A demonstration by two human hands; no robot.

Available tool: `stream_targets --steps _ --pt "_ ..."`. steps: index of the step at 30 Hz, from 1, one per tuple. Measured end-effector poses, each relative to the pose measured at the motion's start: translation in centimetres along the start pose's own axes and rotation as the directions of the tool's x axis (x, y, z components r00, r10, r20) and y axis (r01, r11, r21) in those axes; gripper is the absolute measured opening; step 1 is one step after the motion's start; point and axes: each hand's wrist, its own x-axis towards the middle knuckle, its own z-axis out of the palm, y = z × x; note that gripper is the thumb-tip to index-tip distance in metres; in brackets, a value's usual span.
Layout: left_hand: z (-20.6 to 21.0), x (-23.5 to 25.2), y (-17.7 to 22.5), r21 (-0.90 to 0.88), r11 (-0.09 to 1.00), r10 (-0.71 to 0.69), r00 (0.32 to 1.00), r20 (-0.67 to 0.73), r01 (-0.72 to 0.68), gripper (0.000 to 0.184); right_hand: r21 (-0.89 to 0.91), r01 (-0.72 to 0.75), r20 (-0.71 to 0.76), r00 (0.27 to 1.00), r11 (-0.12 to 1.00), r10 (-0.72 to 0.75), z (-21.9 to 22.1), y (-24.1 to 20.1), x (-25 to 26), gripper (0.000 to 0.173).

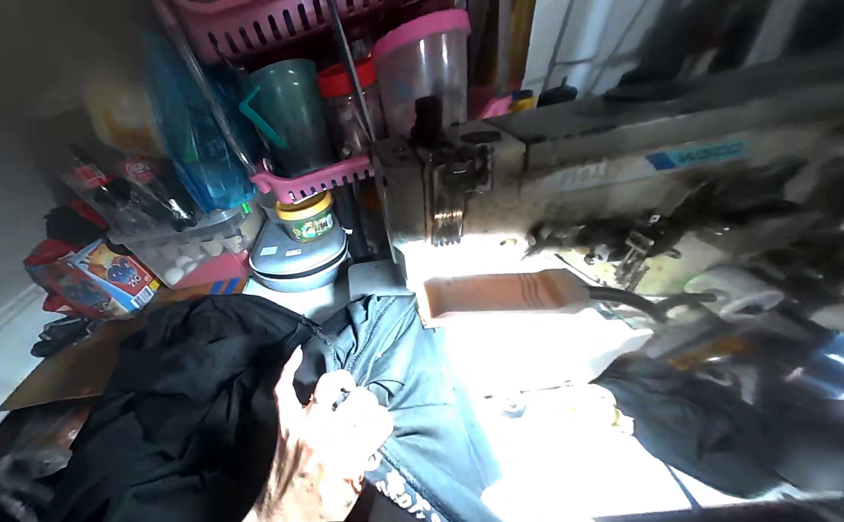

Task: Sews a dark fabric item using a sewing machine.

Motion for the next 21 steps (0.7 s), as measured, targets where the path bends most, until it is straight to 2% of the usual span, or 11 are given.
stream_targets --steps 3,8,13,18,21 --pt "0.0 0.4 -0.4 0.019 1.000 -0.005 1.000 0.022 0.005 0.019 -0.055 -0.057 -0.007 0.998 0.997 0.057 0.0 0.1 0.8 0.027" --pt "0.3 1.7 -0.9 0.093 0.996 -0.014 1.000 0.020 0.012 0.016 -0.046 -0.137 -0.015 0.990 0.989 0.137 0.0 0.4 2.2 0.026" --pt "0.9 3.3 -1.5 0.173 0.985 -0.041 0.996 0.075 0.027 0.028 -0.052 -0.182 -0.031 0.983 0.982 0.181 -0.2 1.7 4.0 0.030" --pt "1.9 4.9 -2.8 0.161 0.986 -0.067 0.988 0.140 0.044 0.030 -0.084 -0.252 -0.076 0.966 0.964 0.246 -0.4 3.3 5.9 0.036" --pt "2.4 5.9 -3.4 0.165 0.985 -0.073 0.984 0.161 0.046 0.029 -0.013 -0.310 -0.075 0.948 0.951 0.308 -0.4 3.1 7.1 0.032"
